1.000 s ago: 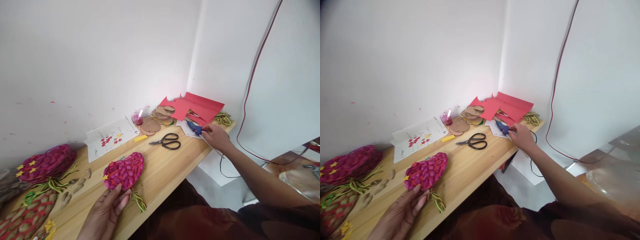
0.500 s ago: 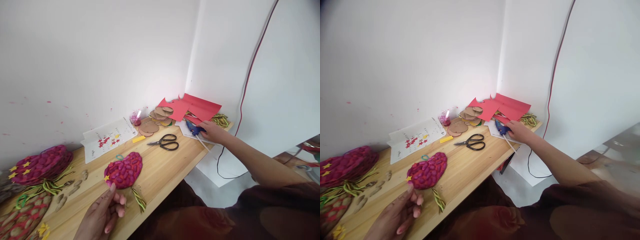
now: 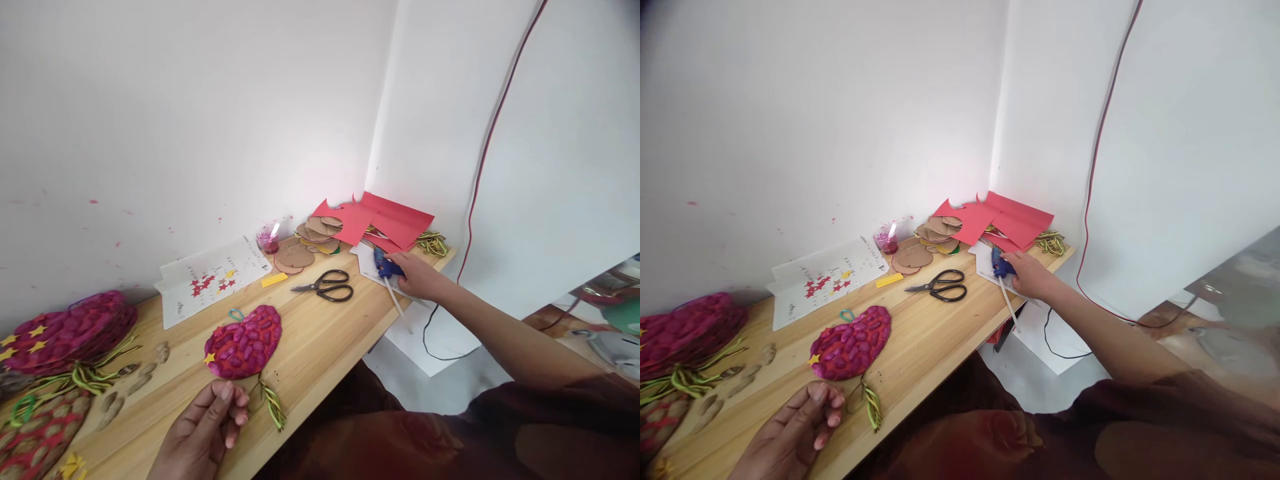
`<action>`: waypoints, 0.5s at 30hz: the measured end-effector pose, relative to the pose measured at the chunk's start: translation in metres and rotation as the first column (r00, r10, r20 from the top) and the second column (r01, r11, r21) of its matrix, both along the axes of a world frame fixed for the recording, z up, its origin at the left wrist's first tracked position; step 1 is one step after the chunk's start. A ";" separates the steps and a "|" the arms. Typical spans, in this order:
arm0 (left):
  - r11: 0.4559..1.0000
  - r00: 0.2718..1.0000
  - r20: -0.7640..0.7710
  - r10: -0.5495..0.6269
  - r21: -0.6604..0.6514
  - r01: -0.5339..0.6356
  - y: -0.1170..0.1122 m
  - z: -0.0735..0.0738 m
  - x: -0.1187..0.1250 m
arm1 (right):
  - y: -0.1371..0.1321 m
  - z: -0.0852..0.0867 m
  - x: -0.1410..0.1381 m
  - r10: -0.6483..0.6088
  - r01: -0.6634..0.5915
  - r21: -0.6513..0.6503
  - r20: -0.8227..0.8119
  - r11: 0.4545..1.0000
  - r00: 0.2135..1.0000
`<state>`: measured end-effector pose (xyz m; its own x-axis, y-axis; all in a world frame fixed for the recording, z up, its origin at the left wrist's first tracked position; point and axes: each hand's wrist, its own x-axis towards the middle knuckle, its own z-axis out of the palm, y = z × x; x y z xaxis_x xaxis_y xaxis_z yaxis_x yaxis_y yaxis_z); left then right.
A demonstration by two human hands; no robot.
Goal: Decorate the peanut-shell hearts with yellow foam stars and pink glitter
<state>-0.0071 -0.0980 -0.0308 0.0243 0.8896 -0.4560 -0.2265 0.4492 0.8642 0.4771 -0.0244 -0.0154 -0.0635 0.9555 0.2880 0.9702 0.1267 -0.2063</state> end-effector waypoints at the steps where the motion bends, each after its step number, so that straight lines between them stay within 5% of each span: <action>1: 1.000 1.000 0.008 0.002 0.004 -0.002 0.000 -0.001 -0.001 | 0.002 -0.002 -0.001 0.004 -0.004 0.007 -0.015 1.000 1.000; 6: 1.000 0.999 0.051 0.015 0.019 -0.016 -0.003 -0.005 -0.003 | 0.003 0.001 -0.006 0.021 -0.008 0.082 -0.148 0.997 0.989; 9: 0.999 0.998 0.063 0.026 0.017 -0.027 -0.004 -0.004 -0.003 | -0.007 0.006 -0.007 -0.053 0.101 0.152 -0.295 0.983 0.954; 12: 0.999 0.998 0.062 0.031 0.019 -0.033 -0.003 -0.005 -0.003 | -0.020 0.014 -0.005 -0.171 0.287 0.168 -0.496 0.943 0.851; 15: 0.999 0.998 0.050 0.038 0.014 -0.039 -0.001 -0.008 -0.005 | -0.037 0.022 -0.005 -0.253 0.378 0.028 -0.698 0.925 0.670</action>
<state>-0.0122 -0.0987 -0.0389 0.0122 0.8971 -0.4416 -0.2861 0.4263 0.8581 0.4720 -0.0611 0.0068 0.5029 0.8187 0.2773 0.5662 -0.0696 -0.8213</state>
